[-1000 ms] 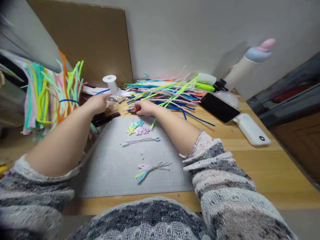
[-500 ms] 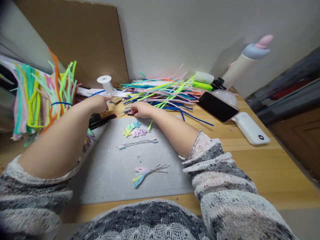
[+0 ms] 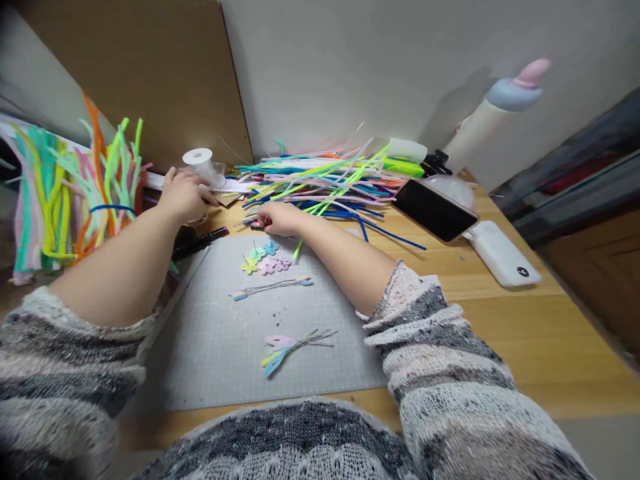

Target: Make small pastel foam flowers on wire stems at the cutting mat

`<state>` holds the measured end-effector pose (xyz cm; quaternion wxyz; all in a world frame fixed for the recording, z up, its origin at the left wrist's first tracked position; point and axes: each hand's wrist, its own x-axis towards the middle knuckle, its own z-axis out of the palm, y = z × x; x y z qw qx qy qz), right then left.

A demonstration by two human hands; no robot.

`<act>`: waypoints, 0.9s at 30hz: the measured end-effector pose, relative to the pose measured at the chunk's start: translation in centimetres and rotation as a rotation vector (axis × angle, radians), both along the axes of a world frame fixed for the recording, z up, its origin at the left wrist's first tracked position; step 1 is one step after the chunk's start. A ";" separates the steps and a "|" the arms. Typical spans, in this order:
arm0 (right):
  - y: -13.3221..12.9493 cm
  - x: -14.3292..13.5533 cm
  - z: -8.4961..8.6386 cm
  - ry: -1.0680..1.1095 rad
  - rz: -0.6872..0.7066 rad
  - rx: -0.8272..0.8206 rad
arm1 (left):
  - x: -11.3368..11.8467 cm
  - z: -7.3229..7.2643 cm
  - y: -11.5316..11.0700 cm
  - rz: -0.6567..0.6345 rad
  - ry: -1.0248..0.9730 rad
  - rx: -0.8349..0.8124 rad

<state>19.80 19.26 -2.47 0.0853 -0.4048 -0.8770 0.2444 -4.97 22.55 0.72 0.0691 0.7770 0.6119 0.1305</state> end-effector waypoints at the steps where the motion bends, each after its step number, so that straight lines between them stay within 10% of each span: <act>1: 0.0 0.0 0.0 -0.003 0.000 0.002 | -0.2 -0.1 0.0 -0.016 0.031 0.012; 19: -0.1 0.7 0.2 0.077 0.058 -0.006 | 1.2 -1.0 0.6 0.031 0.429 -0.092; 27: 0.3 4.9 3.2 0.569 -0.427 0.039 | 1.5 1.5 -0.5 -0.025 0.405 0.068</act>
